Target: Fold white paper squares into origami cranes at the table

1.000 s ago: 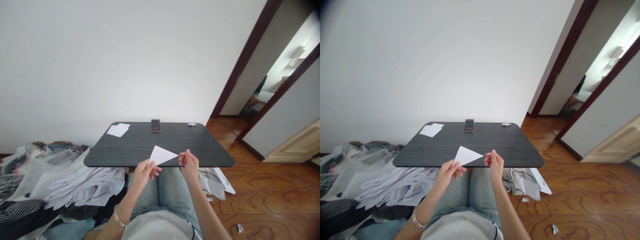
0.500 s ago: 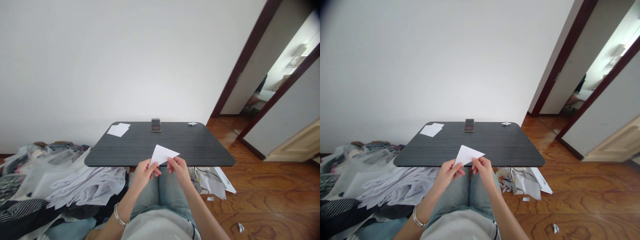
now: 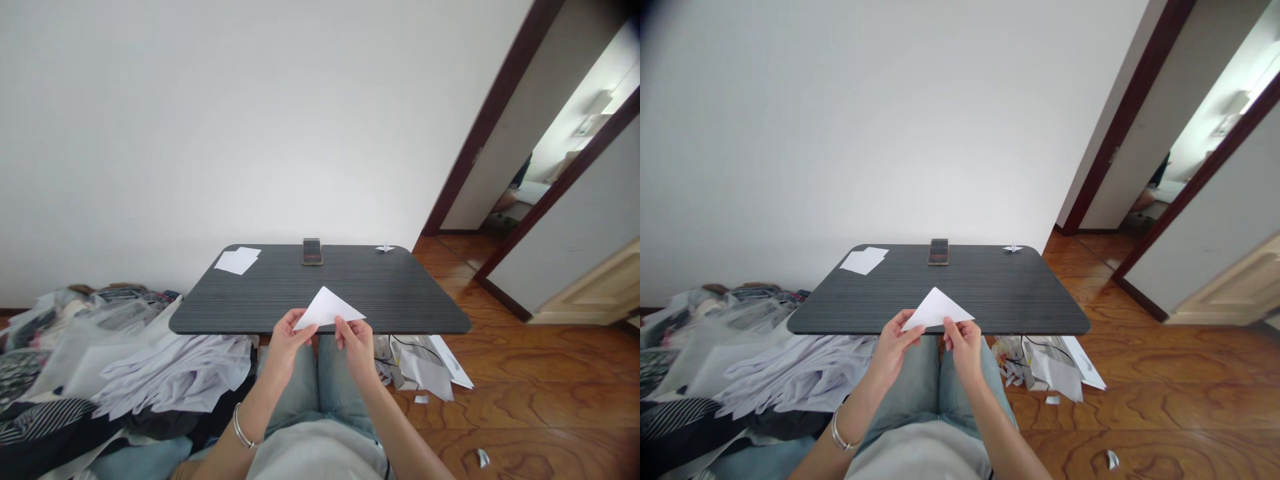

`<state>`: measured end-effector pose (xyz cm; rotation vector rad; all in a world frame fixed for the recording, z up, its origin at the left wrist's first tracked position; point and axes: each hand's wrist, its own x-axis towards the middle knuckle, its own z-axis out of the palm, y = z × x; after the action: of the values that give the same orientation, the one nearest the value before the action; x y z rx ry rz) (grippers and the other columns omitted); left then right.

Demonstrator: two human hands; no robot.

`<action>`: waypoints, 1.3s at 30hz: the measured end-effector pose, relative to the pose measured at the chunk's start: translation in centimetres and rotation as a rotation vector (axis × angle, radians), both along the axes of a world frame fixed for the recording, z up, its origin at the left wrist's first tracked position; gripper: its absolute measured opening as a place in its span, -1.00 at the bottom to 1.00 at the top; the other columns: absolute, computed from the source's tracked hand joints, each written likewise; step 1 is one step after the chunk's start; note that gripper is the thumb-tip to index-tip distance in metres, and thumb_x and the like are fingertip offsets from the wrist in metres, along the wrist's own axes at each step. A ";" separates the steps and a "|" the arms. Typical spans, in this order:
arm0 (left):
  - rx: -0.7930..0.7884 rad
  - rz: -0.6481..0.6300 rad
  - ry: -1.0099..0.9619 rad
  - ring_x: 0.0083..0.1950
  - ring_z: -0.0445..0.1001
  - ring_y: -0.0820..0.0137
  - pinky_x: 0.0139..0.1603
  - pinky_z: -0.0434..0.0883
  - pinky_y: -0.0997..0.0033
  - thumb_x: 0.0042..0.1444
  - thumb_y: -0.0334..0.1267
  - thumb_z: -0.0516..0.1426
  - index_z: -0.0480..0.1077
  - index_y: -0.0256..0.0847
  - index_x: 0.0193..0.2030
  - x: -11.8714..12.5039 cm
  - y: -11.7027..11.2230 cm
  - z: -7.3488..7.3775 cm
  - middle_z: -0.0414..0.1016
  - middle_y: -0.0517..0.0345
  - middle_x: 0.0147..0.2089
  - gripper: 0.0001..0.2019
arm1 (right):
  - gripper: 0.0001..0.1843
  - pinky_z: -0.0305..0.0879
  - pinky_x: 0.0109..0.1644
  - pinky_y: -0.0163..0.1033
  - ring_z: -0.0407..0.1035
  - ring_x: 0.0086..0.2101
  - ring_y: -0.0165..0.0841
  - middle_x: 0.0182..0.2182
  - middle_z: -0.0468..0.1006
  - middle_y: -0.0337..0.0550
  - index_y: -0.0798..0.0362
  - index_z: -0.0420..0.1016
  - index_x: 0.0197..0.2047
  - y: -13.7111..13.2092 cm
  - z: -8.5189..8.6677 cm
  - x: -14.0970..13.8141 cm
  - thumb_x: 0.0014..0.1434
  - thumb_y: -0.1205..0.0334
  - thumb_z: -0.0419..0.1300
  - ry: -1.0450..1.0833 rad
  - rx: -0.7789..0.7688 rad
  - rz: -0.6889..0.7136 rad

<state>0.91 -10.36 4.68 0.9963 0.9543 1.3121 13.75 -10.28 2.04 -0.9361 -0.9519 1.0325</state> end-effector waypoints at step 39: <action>0.145 0.239 0.005 -0.56 0.27 0.56 -0.47 0.21 0.56 -0.12 -0.29 0.23 0.35 -0.26 -0.28 -2.2 -0.3 0.6 0.31 0.33 -0.58 -0.77 | -0.72 -0.13 -0.69 -0.37 -0.06 -0.72 -0.55 -0.72 0.22 -0.37 0.11 0.41 -0.39 -0.8 0.4 -1.0 -0.03 0.05 0.25 0.076 -0.039 0.056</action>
<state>-1.30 -10.70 5.24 1.0184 1.0165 1.5966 12.76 -11.08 2.47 -0.9006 -0.9014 1.1296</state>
